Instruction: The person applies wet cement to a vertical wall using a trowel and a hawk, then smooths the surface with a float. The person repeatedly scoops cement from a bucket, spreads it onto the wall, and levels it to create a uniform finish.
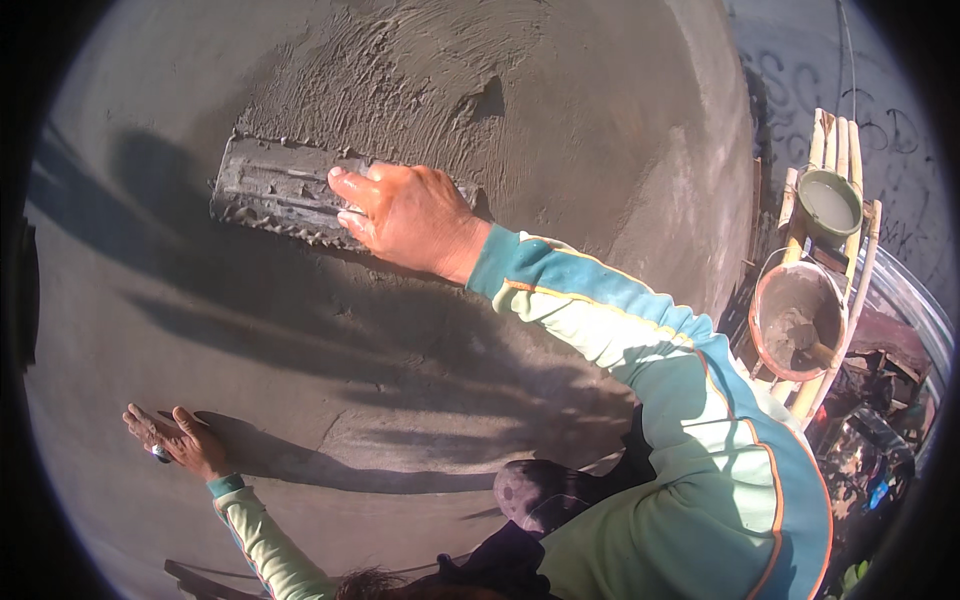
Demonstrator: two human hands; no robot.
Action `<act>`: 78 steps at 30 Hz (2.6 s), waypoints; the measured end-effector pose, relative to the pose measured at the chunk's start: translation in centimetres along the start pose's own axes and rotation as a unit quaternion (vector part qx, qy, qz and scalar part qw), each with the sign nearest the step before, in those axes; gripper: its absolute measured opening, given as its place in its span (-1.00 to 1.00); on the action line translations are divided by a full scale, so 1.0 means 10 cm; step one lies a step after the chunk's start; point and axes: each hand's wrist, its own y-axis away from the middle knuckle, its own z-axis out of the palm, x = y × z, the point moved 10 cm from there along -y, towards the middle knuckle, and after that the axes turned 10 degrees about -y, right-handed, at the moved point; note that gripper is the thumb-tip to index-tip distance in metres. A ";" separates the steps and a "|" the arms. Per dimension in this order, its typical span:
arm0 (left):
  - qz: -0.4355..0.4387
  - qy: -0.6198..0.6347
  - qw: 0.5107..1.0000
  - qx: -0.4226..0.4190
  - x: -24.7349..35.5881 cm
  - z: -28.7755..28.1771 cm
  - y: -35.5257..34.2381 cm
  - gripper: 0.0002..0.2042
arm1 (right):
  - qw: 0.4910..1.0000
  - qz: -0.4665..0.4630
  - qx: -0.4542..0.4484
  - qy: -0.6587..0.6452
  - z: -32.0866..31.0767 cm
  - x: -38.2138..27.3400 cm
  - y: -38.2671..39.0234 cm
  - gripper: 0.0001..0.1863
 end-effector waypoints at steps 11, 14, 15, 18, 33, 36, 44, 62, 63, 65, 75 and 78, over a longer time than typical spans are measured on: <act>0.023 -0.032 0.999 -0.001 -0.06 -0.07 -0.04 -0.15 | 0.970 0.007 0.113 0.216 -0.75 0.91 0.07 -0.54; 0.029 -0.030 0.999 -0.001 -0.04 -0.09 -0.04 -0.18 | 0.945 0.086 0.158 0.273 -1.22 1.53 -0.54 -0.55; 0.029 -0.028 0.999 0.006 -0.06 -0.09 -0.05 -0.21 | 0.943 0.099 0.178 0.263 -1.39 1.73 -0.68 -0.55; 0.036 -0.036 0.999 0.006 -0.07 -0.09 -0.06 -0.21 | 0.935 0.183 0.221 0.209 -1.97 2.38 -0.96 -0.61; 0.013 -0.046 0.999 -0.021 -0.08 -0.06 -0.04 -0.14 | 0.772 0.499 0.316 -0.236 -2.84 4.95 0.95 -0.77; 0.005 -0.034 0.999 -0.014 -0.08 -0.05 -0.06 -0.14 | 0.836 0.410 0.243 -0.271 -2.67 4.09 -0.13 -0.70; 0.023 -0.027 0.999 -0.004 -0.08 -0.05 -0.09 -0.11 | 0.992 0.056 0.024 -0.115 -0.91 1.35 -1.36 -0.56; 0.025 0.003 1.000 0.003 -0.05 -0.10 -0.02 -0.17 | 0.987 -0.057 0.038 0.147 -0.20 0.31 0.72 -0.55; 0.024 0.003 1.000 0.004 -0.05 -0.09 -0.03 -0.17 | 0.979 -0.022 0.079 0.186 -0.51 0.65 0.50 -0.52; 0.018 0.017 1.000 0.013 -0.04 -0.04 -0.02 -0.18 | 0.961 0.089 0.128 0.228 -1.10 1.33 0.19 -0.56; 0.019 -0.034 0.999 0.007 -0.16 -0.02 -0.05 -0.13 | 0.904 0.310 0.277 0.099 -2.98 4.26 0.34 -0.58; 0.013 -0.029 0.999 0.004 -0.14 0.00 -0.03 -0.12 | 0.858 0.417 0.300 0.022 -3.11 5.10 1.07 -0.55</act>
